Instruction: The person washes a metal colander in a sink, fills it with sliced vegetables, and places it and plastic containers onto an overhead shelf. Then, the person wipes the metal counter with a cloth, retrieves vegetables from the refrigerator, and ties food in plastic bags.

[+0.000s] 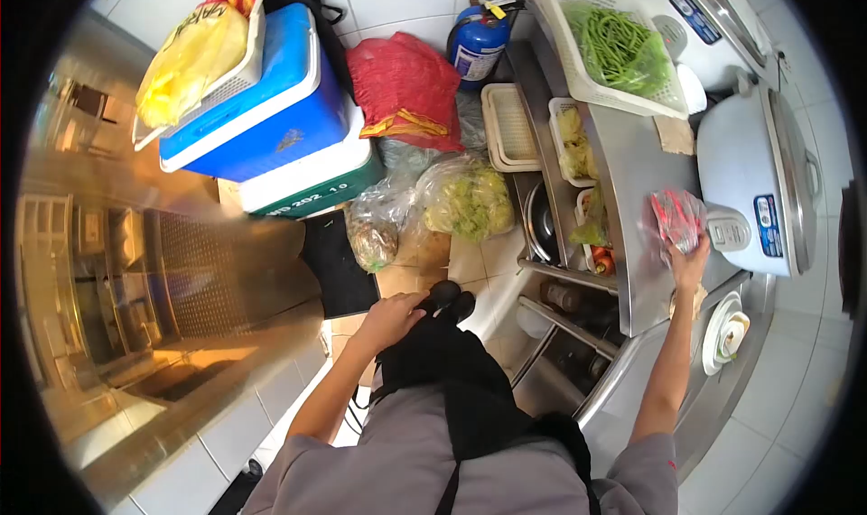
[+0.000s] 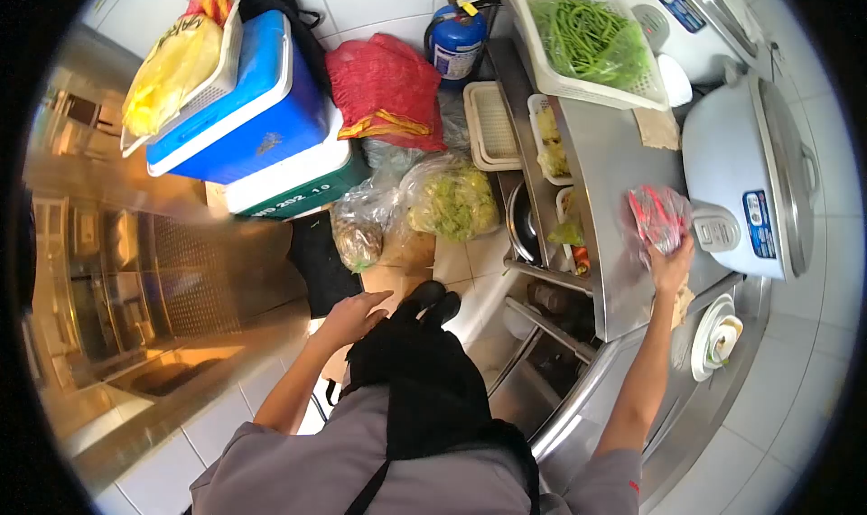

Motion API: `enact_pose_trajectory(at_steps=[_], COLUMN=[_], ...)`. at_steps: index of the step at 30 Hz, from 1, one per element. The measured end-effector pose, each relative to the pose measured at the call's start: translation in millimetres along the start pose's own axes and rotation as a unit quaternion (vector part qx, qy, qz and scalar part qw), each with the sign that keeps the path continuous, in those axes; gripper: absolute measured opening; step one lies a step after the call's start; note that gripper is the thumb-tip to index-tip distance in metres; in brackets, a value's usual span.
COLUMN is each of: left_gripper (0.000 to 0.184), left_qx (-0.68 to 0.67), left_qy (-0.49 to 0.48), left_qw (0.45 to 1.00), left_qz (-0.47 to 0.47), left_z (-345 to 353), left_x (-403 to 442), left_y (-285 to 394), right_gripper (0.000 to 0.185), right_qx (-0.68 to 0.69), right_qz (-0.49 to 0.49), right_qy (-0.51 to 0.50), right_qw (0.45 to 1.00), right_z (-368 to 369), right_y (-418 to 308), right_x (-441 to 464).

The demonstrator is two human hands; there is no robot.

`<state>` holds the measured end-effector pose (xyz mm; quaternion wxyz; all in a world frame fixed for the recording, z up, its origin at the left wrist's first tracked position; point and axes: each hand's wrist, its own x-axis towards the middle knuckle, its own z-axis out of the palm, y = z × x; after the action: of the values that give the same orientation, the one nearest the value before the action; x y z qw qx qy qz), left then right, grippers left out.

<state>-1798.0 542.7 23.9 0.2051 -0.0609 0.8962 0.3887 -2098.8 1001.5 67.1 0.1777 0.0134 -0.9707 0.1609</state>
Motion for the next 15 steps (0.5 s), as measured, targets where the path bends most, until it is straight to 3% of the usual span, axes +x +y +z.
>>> enact_pose_trajectory(at_steps=[5,6,9,10,13,15], left_gripper=[0.036,0.036,0.037,0.037,0.038,0.038], left_qx=[-0.043,-0.049,-0.055,-0.055,-0.052,-0.048], left_qy=[0.021,0.03,0.037,0.033,0.028,0.029], left_qw=[0.999,0.998,0.997,0.997,0.995,0.995], left_qz=[-0.006,-0.002,-0.038,-0.05,-0.074,-0.079], left_z=[14.5,17.3,19.1,22.4,29.3,29.1], left_x=[-10.2,-14.2,-27.3,-31.1,-44.6,-50.0], left_y=[-0.5,-1.2,1.4,-1.6,-7.5,-3.8], right_gripper=[0.067,0.074,0.084,0.094,0.095,0.092], right_qx=[0.056,0.053,-0.095,-0.041,0.129,0.11], right_qz=[0.044,0.035,0.028,0.01,0.065,0.039], right_qy=[0.015,0.005,0.085,0.08,-0.042,-0.068], right_qw=[0.997,0.998,0.991,0.996,0.989,0.991], right_z=[2.6,-0.1,-0.6,6.2,10.1,7.8], right_y=[4.3,5.7,1.5,15.6,19.3,18.9], right_x=[-6.7,-6.5,-10.4,-9.1,-5.4,-6.9])
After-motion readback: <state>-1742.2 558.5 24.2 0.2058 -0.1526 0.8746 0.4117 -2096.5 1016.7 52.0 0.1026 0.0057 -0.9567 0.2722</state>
